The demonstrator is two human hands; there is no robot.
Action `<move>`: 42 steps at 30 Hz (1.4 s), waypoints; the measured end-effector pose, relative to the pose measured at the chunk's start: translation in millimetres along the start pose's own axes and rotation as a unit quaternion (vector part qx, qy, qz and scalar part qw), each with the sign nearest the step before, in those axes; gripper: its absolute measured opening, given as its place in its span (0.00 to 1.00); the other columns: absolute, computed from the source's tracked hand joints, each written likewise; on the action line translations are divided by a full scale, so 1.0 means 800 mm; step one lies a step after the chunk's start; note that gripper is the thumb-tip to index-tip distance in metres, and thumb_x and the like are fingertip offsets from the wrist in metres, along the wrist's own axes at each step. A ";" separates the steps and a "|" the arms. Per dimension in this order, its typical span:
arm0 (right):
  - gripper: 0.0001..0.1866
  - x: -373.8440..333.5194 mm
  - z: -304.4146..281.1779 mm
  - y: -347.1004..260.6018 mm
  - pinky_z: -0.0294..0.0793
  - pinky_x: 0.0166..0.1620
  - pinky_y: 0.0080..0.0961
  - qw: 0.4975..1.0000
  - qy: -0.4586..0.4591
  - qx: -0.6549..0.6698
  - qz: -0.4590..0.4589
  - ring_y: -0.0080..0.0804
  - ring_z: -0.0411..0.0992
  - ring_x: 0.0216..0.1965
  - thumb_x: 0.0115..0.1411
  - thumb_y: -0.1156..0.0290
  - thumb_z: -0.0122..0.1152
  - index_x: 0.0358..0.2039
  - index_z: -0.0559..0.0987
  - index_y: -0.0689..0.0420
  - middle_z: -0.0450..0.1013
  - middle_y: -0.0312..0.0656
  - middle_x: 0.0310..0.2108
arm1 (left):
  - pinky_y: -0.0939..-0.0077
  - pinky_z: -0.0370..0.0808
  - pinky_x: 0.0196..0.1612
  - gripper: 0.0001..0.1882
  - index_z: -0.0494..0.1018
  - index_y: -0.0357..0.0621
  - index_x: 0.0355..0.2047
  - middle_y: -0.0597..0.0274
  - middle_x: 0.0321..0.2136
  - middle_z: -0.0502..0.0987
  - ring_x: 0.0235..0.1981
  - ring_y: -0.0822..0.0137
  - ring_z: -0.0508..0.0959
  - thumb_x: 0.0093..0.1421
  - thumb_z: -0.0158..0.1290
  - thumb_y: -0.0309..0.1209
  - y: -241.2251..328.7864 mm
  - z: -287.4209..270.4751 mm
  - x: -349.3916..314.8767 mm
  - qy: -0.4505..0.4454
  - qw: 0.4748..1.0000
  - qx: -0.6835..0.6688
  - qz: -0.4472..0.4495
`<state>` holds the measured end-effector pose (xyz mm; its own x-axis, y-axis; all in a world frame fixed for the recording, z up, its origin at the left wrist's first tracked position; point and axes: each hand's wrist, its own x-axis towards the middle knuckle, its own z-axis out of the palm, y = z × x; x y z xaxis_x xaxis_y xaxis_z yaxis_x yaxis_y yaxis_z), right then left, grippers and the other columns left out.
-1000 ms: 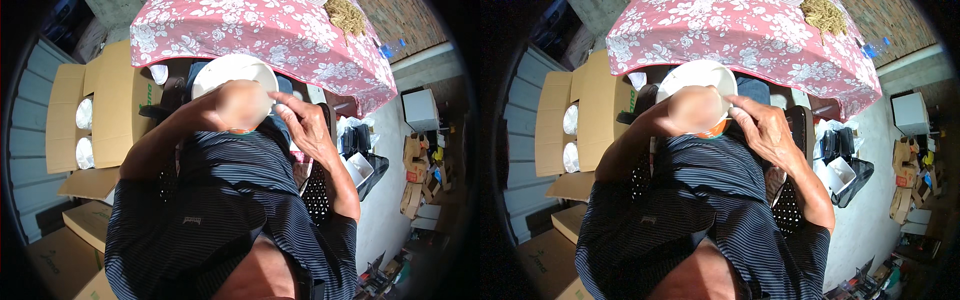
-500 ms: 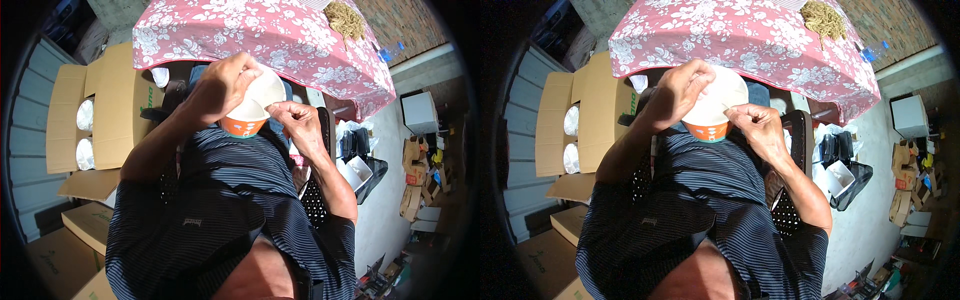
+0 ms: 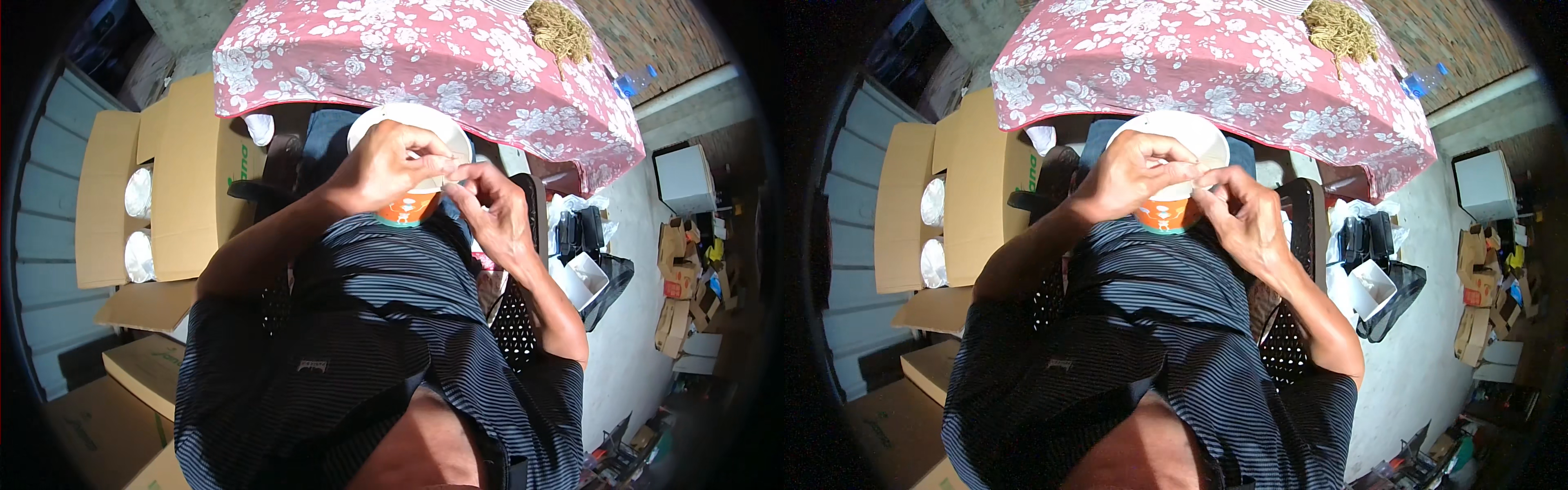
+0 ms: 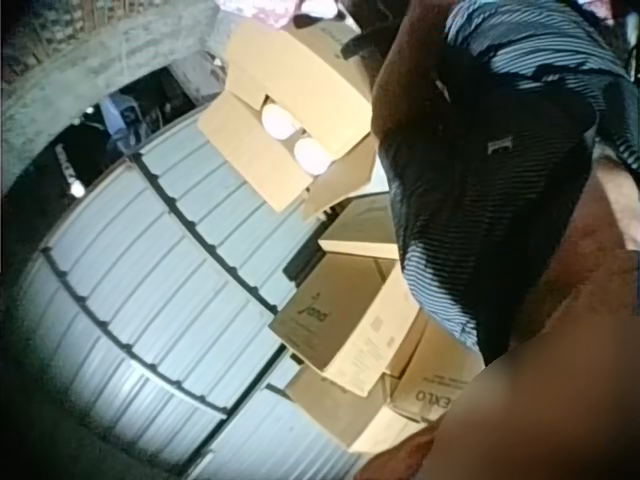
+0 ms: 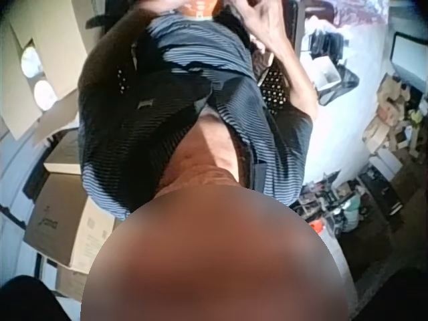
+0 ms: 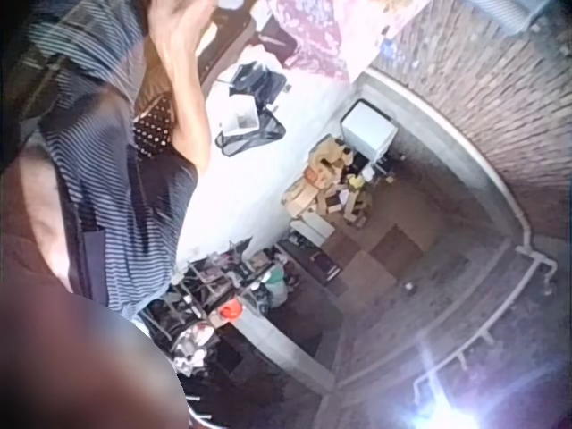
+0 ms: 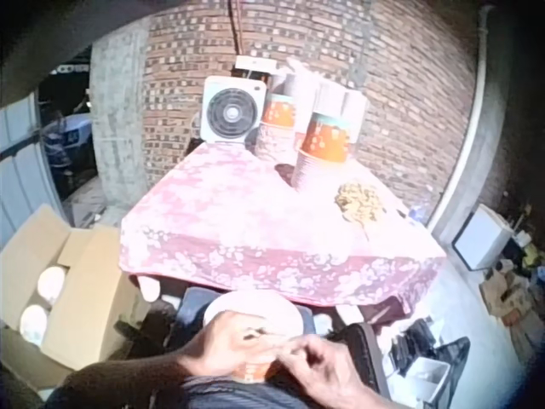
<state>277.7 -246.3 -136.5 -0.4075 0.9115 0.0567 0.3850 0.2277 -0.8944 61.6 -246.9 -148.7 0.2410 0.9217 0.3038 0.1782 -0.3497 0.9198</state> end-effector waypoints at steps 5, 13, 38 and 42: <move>0.09 -0.010 -0.063 -0.006 0.72 0.32 0.29 0.973 -0.034 -0.148 -0.174 0.29 0.72 0.27 0.61 0.80 0.64 0.38 0.73 0.60 0.73 0.39 0.27 | 0.81 0.79 0.42 0.13 0.80 0.30 0.41 0.57 0.32 0.85 0.37 0.75 0.83 0.67 0.60 0.31 0.011 -0.013 0.013 -0.199 0.955 -0.192 -0.111; 0.14 0.007 -0.096 -0.064 0.74 0.39 0.37 0.898 -0.143 -0.222 -0.352 0.48 0.74 0.37 0.49 0.88 0.64 0.35 0.74 0.60 0.71 0.45 0.34 | 0.79 0.80 0.34 0.11 0.80 0.30 0.38 0.54 0.30 0.85 0.31 0.72 0.84 0.65 0.62 0.30 0.016 0.012 0.045 -0.312 0.930 -0.149 -0.126; 0.08 -0.015 -0.054 -0.013 0.75 0.38 0.28 0.958 -0.011 -0.186 -0.219 0.33 0.76 0.35 0.54 0.80 0.74 0.35 0.85 0.64 0.74 0.43 0.31 | 0.82 0.76 0.36 0.11 0.79 0.32 0.39 0.62 0.29 0.81 0.31 0.77 0.78 0.69 0.56 0.30 -0.005 0.008 0.037 -0.271 0.933 -0.169 -0.164; 0.08 -0.023 -0.048 -0.017 0.78 0.41 0.29 0.952 0.030 -0.205 -0.225 0.34 0.77 0.34 0.53 0.81 0.74 0.35 0.85 0.63 0.76 0.42 0.31 | 0.82 0.73 0.32 0.10 0.81 0.34 0.29 0.61 0.27 0.82 0.27 0.77 0.77 0.63 0.55 0.28 -0.004 0.010 0.034 -0.257 0.926 -0.192 -0.198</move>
<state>311.7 -252.6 -108.4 -0.5645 0.7045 0.4301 0.4782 0.7038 -0.5252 75.1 -221.6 -145.2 0.6693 0.7290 -0.1432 0.0208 0.1743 0.9845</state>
